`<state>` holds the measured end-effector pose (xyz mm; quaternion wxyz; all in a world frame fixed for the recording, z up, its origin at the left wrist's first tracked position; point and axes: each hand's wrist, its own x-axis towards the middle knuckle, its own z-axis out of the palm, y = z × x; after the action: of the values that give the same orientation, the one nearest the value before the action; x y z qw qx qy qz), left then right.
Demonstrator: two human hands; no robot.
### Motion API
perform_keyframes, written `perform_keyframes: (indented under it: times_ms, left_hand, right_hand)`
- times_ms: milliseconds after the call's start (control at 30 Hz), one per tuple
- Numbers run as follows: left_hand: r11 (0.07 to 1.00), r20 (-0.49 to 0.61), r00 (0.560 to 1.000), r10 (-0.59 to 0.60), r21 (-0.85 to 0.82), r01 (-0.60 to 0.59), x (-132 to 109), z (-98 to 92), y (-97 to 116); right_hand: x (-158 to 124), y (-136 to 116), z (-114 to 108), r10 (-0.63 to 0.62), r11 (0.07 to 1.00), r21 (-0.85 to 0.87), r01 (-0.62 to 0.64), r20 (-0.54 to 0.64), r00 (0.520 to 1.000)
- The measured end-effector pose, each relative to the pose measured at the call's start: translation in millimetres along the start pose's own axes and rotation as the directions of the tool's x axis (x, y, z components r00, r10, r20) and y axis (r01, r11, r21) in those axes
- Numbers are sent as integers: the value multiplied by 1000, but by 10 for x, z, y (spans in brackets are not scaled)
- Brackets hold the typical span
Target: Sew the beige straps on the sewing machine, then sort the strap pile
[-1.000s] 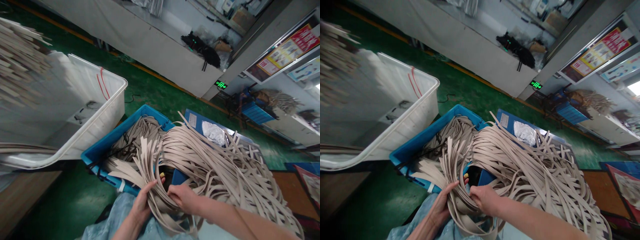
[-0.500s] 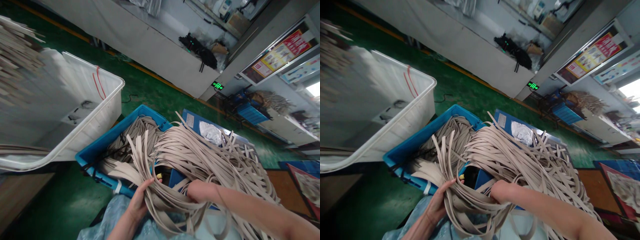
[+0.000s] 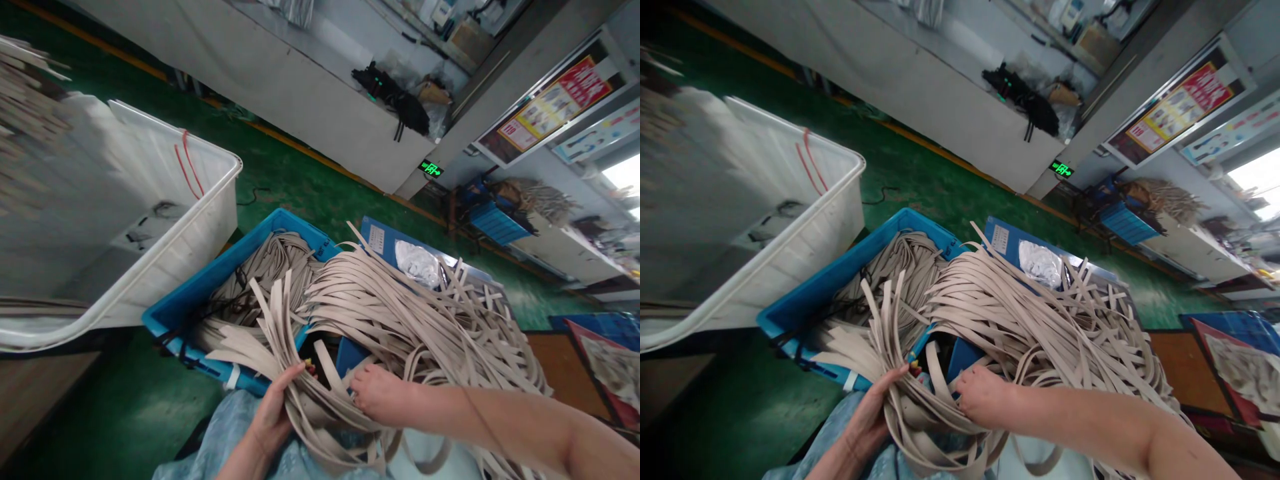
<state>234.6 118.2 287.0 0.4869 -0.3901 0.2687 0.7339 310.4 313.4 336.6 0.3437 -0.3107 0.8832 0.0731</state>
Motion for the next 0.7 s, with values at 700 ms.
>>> perform_keyframes:
  times_ms: [700]
  left_hand:
    - [979, 45, 997, 56, 195, -64, -104, 148, 63]
  right_hand:
    - [-57, 923, -409, 545, 640, 679, -359, -71, 836]
